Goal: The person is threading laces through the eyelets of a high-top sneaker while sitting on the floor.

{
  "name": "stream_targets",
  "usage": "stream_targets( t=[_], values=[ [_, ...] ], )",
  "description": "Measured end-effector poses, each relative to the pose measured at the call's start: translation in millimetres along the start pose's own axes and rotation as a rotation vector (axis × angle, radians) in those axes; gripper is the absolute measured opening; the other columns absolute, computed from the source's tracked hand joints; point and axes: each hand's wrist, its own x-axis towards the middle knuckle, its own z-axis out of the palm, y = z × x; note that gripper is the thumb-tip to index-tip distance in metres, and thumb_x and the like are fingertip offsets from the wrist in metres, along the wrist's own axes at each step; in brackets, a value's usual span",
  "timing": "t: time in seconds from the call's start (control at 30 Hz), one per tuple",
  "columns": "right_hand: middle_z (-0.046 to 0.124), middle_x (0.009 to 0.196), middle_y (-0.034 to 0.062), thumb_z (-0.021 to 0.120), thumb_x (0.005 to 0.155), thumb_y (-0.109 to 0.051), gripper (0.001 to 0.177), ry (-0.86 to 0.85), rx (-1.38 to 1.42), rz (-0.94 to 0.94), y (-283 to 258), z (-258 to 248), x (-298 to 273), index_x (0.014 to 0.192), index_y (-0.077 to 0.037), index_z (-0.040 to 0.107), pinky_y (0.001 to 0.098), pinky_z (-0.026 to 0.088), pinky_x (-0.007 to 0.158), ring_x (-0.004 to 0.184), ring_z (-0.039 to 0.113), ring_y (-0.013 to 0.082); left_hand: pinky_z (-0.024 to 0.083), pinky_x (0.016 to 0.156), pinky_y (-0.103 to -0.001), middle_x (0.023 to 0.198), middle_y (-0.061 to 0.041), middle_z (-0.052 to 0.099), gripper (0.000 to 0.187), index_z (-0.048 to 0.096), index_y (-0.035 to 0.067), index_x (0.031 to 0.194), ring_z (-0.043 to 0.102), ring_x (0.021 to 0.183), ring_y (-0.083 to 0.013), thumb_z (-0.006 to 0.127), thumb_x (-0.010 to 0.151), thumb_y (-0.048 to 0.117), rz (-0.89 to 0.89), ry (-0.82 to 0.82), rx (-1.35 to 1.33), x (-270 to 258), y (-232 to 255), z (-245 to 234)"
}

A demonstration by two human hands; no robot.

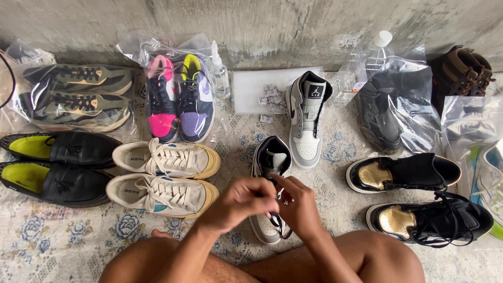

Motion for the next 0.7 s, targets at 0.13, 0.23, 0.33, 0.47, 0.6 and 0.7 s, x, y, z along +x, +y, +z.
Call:
stream_targets(
  t=[0.13,0.23,0.33,0.47,0.6,0.7],
  values=[
    [0.076,0.093,0.0151,0.069,0.075,-0.003,0.038,0.14,0.086,0.013,-13,20,-2,0.112,0.001,0.075,0.0241,0.058,0.053,0.067,0.07,0.019,0.032,0.045,-0.018,0.076,-0.002,0.067,0.007,0.07,0.007,0.092,0.045,0.053,-0.0045,0.07,0.094,0.014,-0.132,-0.039,0.135,-3,-11,24],
    [0.075,0.084,0.0114,0.074,0.084,-0.009,0.02,0.248,0.185,-0.069,-12,22,-2,0.101,0.002,0.078,0.0243,0.049,0.049,0.062,0.065,0.016,0.033,0.048,-0.019,0.079,-0.003,0.069,0.01,0.071,0.006,0.094,0.047,0.054,-0.0056,0.069,0.096,0.016,-0.18,-0.074,0.277,-2,-19,40],
    [0.074,0.078,0.0067,0.075,0.086,-0.007,0.015,0.256,0.272,-0.029,-12,14,-1,0.098,0.002,0.079,0.022,0.048,0.048,0.057,0.063,0.0122,0.046,0.065,-0.022,0.086,-0.006,0.072,0.012,0.071,0.004,0.099,0.059,0.069,-0.0105,0.068,0.097,0.016,-0.235,-0.079,0.413,0,-18,53],
    [0.071,0.076,0.0053,0.072,0.089,-0.005,0.013,0.221,0.352,-0.116,-15,1,-1,0.097,0.003,0.078,0.0214,0.048,0.052,0.059,0.061,0.0102,0.056,0.078,-0.029,0.101,-0.011,0.076,0.026,0.072,0.003,0.111,0.07,0.085,-0.017,0.067,0.095,0.024,-0.318,-0.146,0.539,1,-17,54],
    [0.075,0.08,0.0042,0.075,0.085,-0.002,0.013,0.222,0.17,-0.125,-12,-7,-5,0.098,-0.001,0.08,0.0206,0.049,0.048,0.057,0.061,0.0088,0.026,0.039,-0.023,0.088,-0.007,0.076,0.038,0.072,0.01,0.124,0.039,0.042,-0.0067,0.06,0.098,0.036,-0.493,-0.391,0.633,-4,2,19],
    [0.076,0.078,0.0015,0.078,0.083,-0.002,0.016,0.231,0.162,-0.111,-4,-11,-10,0.099,-0.003,0.08,0.0197,0.051,0.048,0.055,0.062,0.0074,0.058,0.098,-0.039,0.141,-0.012,0.062,0.063,0.047,0.014,0.149,0.064,0.122,-0.0262,0.048,0.095,0.046,-0.789,-0.448,0.834,-9,29,-3]
  ],
)
